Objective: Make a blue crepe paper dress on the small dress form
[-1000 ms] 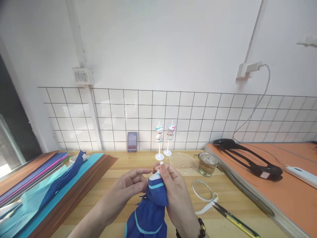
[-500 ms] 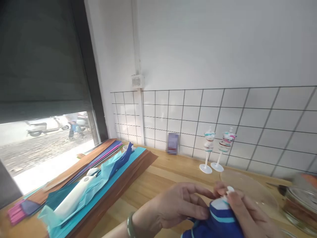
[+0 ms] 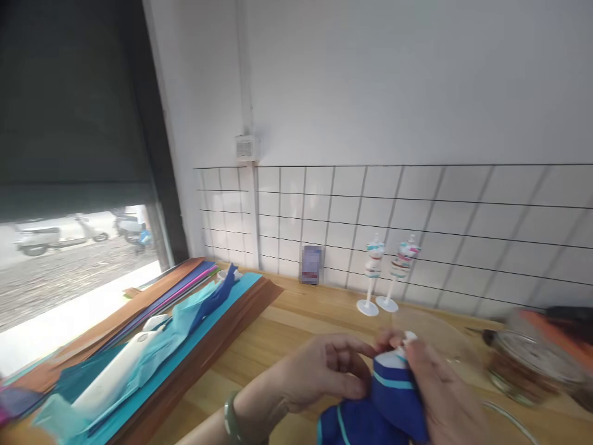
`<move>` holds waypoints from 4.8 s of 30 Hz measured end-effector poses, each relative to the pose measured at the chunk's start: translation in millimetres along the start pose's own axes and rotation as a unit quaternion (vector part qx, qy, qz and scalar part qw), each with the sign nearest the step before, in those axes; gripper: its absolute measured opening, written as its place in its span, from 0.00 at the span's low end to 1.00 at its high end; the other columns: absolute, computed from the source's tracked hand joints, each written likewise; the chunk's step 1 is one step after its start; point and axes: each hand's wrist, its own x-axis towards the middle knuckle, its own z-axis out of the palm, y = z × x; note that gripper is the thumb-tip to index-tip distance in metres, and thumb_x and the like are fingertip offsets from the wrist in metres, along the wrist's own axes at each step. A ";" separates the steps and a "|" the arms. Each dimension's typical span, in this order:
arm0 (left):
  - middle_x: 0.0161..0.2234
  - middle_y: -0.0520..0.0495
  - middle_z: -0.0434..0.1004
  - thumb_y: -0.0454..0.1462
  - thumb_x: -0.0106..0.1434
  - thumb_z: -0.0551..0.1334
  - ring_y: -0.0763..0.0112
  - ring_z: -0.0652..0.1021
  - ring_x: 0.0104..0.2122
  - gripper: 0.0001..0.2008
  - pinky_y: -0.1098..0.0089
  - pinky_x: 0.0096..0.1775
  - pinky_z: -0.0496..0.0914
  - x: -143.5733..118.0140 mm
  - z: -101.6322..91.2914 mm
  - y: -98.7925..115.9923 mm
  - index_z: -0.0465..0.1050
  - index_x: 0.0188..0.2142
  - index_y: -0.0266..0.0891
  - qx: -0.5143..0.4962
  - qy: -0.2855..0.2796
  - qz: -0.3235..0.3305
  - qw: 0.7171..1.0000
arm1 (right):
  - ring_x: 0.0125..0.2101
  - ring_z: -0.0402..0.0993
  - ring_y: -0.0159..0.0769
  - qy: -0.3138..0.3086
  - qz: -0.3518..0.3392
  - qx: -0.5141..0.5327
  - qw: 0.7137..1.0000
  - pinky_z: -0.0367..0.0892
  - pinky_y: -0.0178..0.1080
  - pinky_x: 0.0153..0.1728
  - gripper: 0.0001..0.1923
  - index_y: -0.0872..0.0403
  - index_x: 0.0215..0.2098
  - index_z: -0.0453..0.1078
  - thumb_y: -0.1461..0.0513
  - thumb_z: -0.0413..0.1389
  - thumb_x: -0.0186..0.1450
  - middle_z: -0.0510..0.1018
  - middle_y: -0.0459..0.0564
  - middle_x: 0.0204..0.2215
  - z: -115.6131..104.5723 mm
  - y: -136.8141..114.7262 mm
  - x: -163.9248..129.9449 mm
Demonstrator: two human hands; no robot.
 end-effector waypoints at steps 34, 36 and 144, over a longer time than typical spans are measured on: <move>0.45 0.43 0.80 0.41 0.57 0.64 0.55 0.76 0.48 0.15 0.58 0.51 0.67 -19.3 18.4 34.1 0.76 0.45 0.41 0.208 0.089 0.122 0.966 | 0.41 0.74 0.35 -0.105 0.013 0.136 0.985 0.69 0.33 0.40 0.18 0.48 0.45 0.72 0.52 0.61 0.58 0.80 0.46 0.37 19.3 -29.9 -19.4; 0.44 0.43 0.80 0.42 0.57 0.65 0.55 0.77 0.47 0.16 0.60 0.49 0.69 -20.8 18.9 38.0 0.76 0.45 0.41 0.192 0.087 0.107 0.972 | 0.42 0.74 0.35 -0.103 0.030 0.161 0.981 0.69 0.34 0.41 0.26 0.48 0.52 0.66 0.52 0.62 0.57 0.81 0.46 0.37 18.9 -28.7 -18.7; 0.42 0.41 0.80 0.35 0.57 0.64 0.55 0.77 0.44 0.13 0.59 0.49 0.68 8.5 -12.5 14.2 0.75 0.42 0.36 0.183 0.105 0.150 0.966 | 0.41 0.68 0.41 -0.032 -0.345 -0.264 0.900 0.63 0.48 0.43 0.09 0.49 0.41 0.63 0.66 0.53 0.63 0.72 0.50 0.38 18.4 19.5 -2.4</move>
